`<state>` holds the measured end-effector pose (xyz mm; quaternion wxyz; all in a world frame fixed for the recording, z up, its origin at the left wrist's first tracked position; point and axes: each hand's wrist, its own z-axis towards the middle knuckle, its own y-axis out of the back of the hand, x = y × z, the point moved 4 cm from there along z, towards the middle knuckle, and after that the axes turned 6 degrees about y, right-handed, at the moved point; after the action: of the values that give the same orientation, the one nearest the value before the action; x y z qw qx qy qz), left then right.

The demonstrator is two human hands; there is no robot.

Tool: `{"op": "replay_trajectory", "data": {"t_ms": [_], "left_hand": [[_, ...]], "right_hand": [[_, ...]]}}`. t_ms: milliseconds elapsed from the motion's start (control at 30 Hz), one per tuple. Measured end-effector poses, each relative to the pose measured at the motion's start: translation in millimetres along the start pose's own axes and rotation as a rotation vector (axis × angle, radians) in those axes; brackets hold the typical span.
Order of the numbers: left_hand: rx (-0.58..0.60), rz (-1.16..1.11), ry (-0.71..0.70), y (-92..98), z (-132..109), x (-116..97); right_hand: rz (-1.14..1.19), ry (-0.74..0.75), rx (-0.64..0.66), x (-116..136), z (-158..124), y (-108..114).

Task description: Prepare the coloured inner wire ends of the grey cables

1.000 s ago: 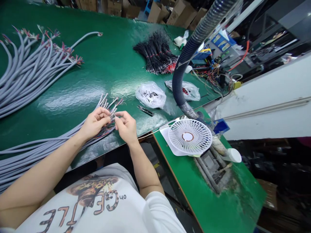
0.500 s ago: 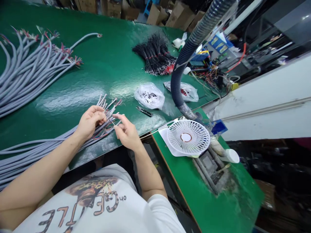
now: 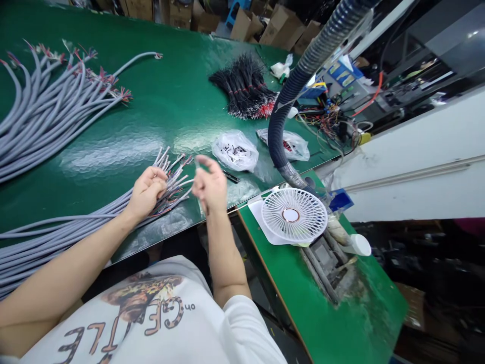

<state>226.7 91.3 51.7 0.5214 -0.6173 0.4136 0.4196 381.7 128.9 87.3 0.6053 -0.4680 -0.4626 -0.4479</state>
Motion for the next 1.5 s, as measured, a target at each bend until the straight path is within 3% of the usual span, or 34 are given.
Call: {"op": "replay_trajectory", "data": {"t_ms": [67, 133, 300, 467, 533, 667, 867, 1000, 1167, 1500], "left_hand": [[-0.053, -0.056, 0.012, 2.9, 1, -1], [-0.097, -0.126, 0.03, 5.5, 2, -2], [-0.13, -0.22, 0.044, 9.8, 5, -11], [-0.177, -0.006, 0.015, 24.4, 8, -24], [-0.123, 0.24, -0.006, 28.7, 8, -29], [0.141, 0.635, 0.08, 26.0, 4, -30], [0.163, 0.497, 0.131, 21.4, -1, -41], [0.212, 0.433, 0.136, 19.0, -2, -44], [0.222, 0.431, 0.133, 20.0, -2, -44], [0.241, 0.433, 0.145, 20.3, -1, -41]], "right_hand": [[0.082, 0.107, -0.112, 16, 12, 17], [0.098, 0.15, -0.111, 23, 15, 22], [-0.023, -0.048, 0.09, -7, -1, -8], [-0.036, -0.033, 0.015, -25, -6, -21], [-0.022, -0.014, -0.009, -22, -2, -21], [-0.026, 0.036, 0.01, -11, 5, -20], [-0.338, 0.215, 0.089, 8, -12, -13], [-0.491, 0.257, 0.204, 3, -28, -17], [-0.547, 0.344, 0.233, -9, -33, -27], [-0.56, 0.321, 0.246, -18, -28, -30]]}}
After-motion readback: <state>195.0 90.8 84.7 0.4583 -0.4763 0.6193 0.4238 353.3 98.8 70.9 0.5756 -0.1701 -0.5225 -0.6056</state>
